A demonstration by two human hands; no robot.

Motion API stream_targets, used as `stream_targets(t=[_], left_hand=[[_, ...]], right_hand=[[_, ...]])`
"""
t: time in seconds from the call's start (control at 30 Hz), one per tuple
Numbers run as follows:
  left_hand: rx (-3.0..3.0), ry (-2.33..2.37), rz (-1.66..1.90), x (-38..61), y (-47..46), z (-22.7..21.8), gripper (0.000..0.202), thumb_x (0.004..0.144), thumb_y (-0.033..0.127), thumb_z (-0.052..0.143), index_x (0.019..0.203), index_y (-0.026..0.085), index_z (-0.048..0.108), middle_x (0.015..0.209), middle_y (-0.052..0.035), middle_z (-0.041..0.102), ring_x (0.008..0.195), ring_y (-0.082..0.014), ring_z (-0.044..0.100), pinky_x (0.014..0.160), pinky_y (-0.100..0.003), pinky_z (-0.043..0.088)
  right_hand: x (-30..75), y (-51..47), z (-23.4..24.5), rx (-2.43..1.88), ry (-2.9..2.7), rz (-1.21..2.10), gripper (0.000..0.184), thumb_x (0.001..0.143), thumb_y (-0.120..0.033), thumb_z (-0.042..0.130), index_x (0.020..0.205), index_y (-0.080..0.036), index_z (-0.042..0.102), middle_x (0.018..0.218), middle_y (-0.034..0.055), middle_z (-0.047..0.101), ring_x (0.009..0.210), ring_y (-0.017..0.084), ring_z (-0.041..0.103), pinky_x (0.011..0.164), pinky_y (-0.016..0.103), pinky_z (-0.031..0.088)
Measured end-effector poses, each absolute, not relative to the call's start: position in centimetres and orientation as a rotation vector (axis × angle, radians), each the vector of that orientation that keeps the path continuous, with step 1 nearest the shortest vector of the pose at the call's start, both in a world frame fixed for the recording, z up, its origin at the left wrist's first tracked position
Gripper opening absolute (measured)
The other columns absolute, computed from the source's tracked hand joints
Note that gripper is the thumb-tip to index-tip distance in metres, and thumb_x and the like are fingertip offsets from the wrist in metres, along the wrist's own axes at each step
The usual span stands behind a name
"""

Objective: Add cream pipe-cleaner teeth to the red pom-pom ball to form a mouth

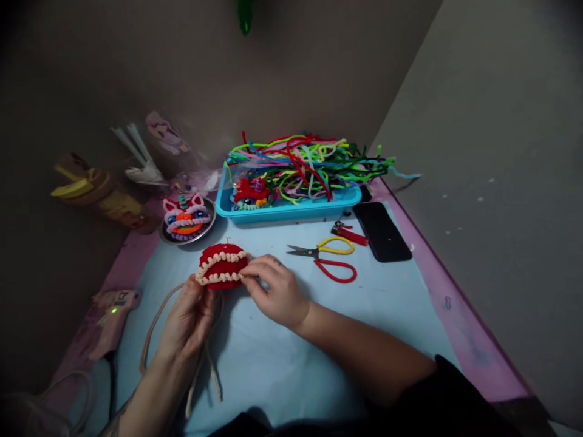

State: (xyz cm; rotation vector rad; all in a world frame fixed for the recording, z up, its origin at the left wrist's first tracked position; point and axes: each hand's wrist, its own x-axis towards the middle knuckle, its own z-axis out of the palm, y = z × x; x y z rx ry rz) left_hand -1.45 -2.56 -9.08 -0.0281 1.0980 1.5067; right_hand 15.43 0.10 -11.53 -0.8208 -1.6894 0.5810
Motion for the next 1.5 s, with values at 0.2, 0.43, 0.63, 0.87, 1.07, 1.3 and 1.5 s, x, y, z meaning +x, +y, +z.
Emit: stream_targets(t=[0.2, 0.43, 0.63, 0.87, 1.07, 1.3, 1.5], left_hand=[[-0.204, 1.079, 1.473, -1.5, -2.2, -8.8, 0.033, 0.094, 0.000, 0.036, 0.089, 0.015, 0.065, 0.080, -0.0004, 0.072, 0.067, -0.0065, 0.070, 0.067, -0.013, 0.058], [-0.241, 1.033, 1.441, -1.4, -2.1, -8.5, 0.041, 0.100, 0.007, 0.027, 0.113, 0.015, 0.064, 0.073, -0.0021, 0.072, 0.064, -0.0079, 0.070, 0.063, -0.013, 0.058], [-0.255, 0.947, 1.412, -1.6, -2.3, -8.8, 0.042, 0.101, 0.011, 0.025, 0.121, 0.016, 0.061, 0.076, -0.0043, 0.073, 0.067, -0.0087, 0.071, 0.066, -0.014, 0.058], [-0.252, 0.850, 1.383, -1.8, -2.5, -9.3, 0.046, 0.102, 0.012, 0.019, 0.122, 0.019, 0.060, 0.075, -0.0029, 0.074, 0.064, -0.0070, 0.070, 0.063, -0.012, 0.057], [-0.128, 0.753, 1.327, -2.7, -2.9, -10.5, 0.042, 0.100, 0.012, 0.029, 0.128, 0.024, 0.058, 0.086, -0.0039, 0.076, 0.077, -0.0100, 0.072, 0.071, -0.015, 0.058], [-0.120, 0.752, 1.327, -2.7, -3.0, -10.8, 0.048, 0.100, 0.009, 0.025, 0.132, 0.027, 0.056, 0.088, -0.0035, 0.077, 0.079, -0.0118, 0.073, 0.071, -0.017, 0.058], [-0.081, 0.719, 1.310, -3.0, -3.0, -11.3, 0.045, 0.098, 0.007, 0.031, 0.132, 0.025, 0.054, 0.089, -0.0039, 0.077, 0.080, -0.0117, 0.074, 0.074, -0.017, 0.058]], right_hand=[[15.3, 0.0, -11.7, -0.926, -1.625, 0.564, 0.008, 0.084, -0.015, 0.064, 0.081, -0.022, 0.062, 0.075, 0.0018, 0.068, 0.073, 0.015, 0.065, 0.070, 0.028, 0.053], [15.0, -0.4, -11.9, -1.084, -1.540, 0.810, 0.010, 0.083, -0.025, 0.066, 0.074, -0.022, 0.063, 0.072, 0.0003, 0.069, 0.066, 0.014, 0.064, 0.064, 0.027, 0.051], [14.5, -0.4, -11.6, -1.134, -1.348, 1.093, 0.009, 0.080, -0.029, 0.066, 0.076, -0.021, 0.064, 0.071, -0.0004, 0.068, 0.064, 0.014, 0.062, 0.061, 0.026, 0.050], [14.1, -0.5, -11.6, -1.011, -1.142, 1.361, 0.014, 0.075, -0.032, 0.070, 0.080, -0.022, 0.061, 0.070, -0.0024, 0.060, 0.064, 0.013, 0.056, 0.060, 0.026, 0.046], [13.8, -0.7, -12.0, -1.046, -1.087, 1.297, 0.013, 0.074, -0.032, 0.072, 0.078, -0.022, 0.065, 0.077, -0.0013, 0.056, 0.071, 0.014, 0.052, 0.067, 0.027, 0.043], [12.7, -1.1, -12.3, -1.030, -0.684, 1.518, 0.025, 0.064, -0.038, 0.080, 0.074, -0.022, 0.064, 0.080, -0.0009, 0.062, 0.079, 0.016, 0.054, 0.075, 0.029, 0.045], [12.5, -1.2, -12.0, -0.903, -0.541, 1.644, 0.030, 0.061, -0.036, 0.083, 0.075, -0.022, 0.060, 0.076, -0.0007, 0.063, 0.074, 0.016, 0.057, 0.073, 0.030, 0.048]])
